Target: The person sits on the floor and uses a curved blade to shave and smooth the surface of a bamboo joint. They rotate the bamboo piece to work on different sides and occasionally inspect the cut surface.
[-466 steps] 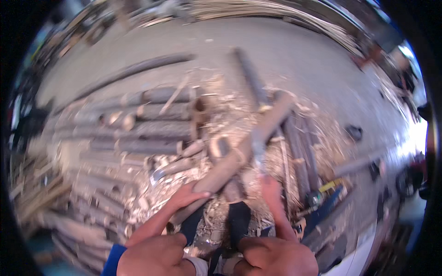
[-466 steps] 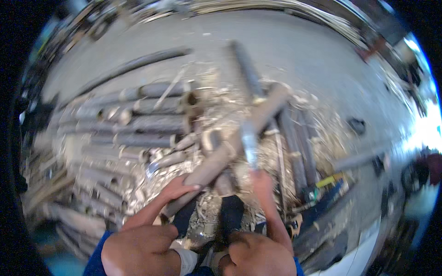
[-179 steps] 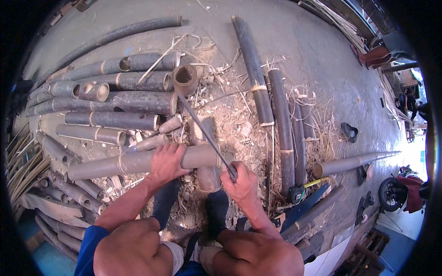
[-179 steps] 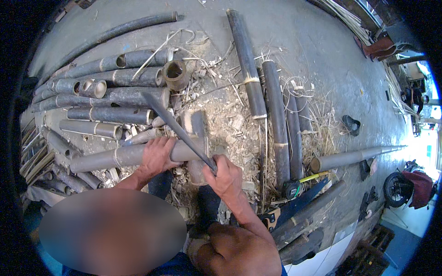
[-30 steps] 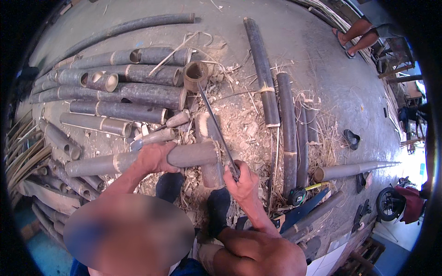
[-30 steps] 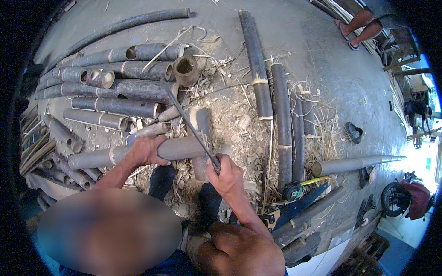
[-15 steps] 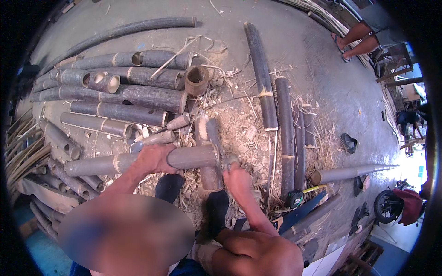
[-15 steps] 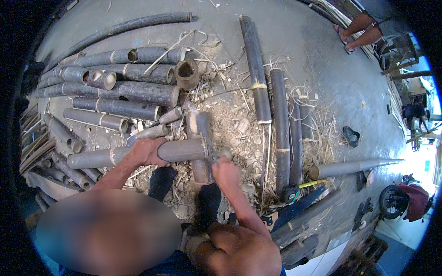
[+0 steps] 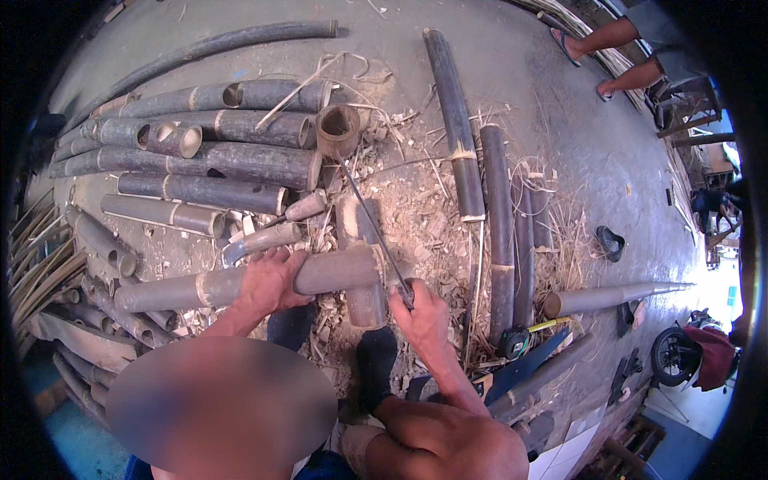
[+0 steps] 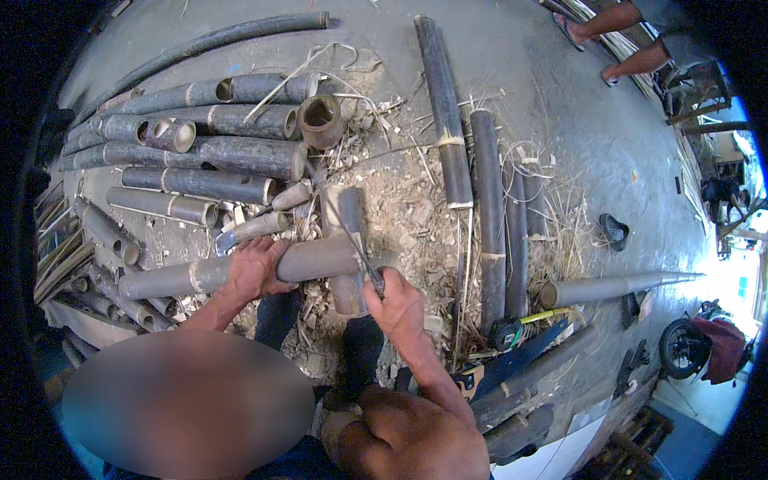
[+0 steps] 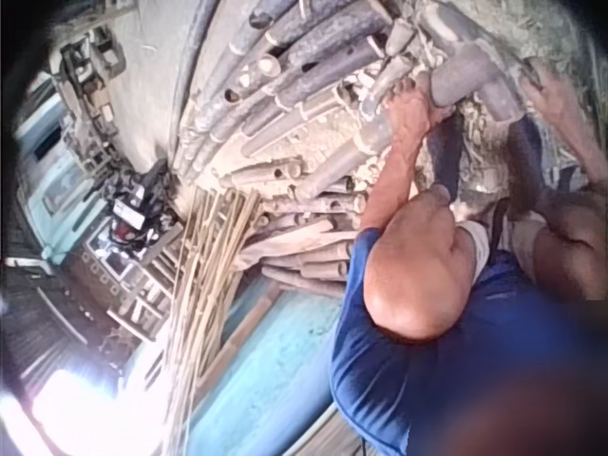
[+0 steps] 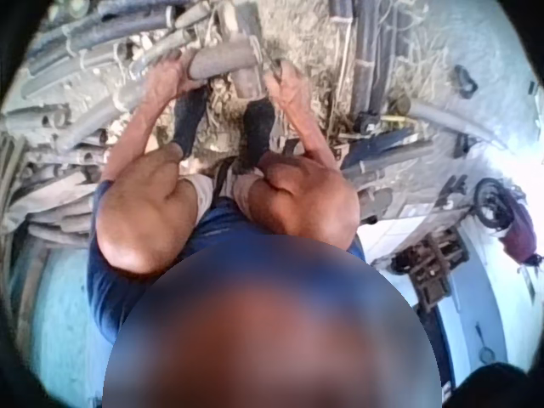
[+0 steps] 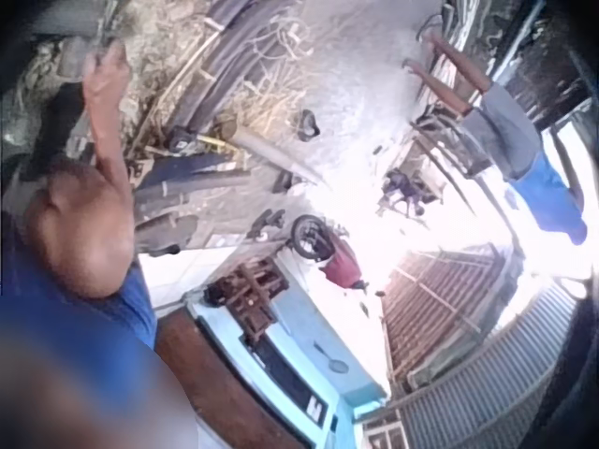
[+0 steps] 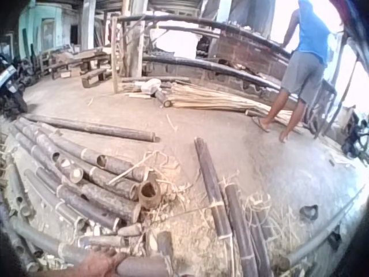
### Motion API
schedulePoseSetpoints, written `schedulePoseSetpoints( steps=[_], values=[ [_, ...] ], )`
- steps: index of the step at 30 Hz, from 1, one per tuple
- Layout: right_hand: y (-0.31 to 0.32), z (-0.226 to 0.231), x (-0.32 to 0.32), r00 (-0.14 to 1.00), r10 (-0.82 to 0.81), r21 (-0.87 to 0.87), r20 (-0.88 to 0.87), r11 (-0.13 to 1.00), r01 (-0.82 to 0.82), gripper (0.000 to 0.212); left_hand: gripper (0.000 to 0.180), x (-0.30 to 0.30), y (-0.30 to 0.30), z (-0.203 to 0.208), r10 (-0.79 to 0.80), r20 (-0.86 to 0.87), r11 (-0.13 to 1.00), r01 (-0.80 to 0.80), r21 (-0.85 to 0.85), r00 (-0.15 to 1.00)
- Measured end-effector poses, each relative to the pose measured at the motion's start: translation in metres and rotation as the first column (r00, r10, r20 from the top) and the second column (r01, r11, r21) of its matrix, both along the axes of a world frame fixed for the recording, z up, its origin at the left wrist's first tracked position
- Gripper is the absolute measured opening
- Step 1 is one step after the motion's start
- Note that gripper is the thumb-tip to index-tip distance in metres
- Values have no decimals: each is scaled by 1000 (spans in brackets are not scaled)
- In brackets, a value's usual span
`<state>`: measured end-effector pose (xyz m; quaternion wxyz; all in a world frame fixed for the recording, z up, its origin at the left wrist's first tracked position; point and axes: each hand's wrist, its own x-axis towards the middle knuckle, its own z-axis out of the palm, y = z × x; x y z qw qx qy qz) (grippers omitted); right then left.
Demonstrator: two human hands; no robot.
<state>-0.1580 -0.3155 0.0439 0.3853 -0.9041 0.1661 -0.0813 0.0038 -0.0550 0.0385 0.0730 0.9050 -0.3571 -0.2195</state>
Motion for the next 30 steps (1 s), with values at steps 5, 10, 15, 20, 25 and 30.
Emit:
schedulePoseSetpoints(
  steps=[5,10,15,20,25,30],
  values=[
    [-3,-13,5,996,78,-103,-33,991,-81,23,85,4,0,0,34,-58,999,-33,24,998],
    [-5,-12,1,942,3,-130,-336,990,-50,27,81,1,-1,1,27,-18,998,-26,50,999],
    [-2,0,5,978,61,-19,197,998,-59,29,82,-2,1,0,43,-28,999,-42,12,999],
    [-5,0,7,909,19,-206,-417,972,-115,29,80,0,1,0,35,-12,999,-35,13,999],
    [-6,5,6,998,2,46,-66,999,1,29,79,-8,-1,0,46,36,999,-45,-8,998],
    [-1,10,12,958,58,-182,-282,977,-112,25,78,-12,0,-3,61,75,998,-58,-30,995]
  ],
)
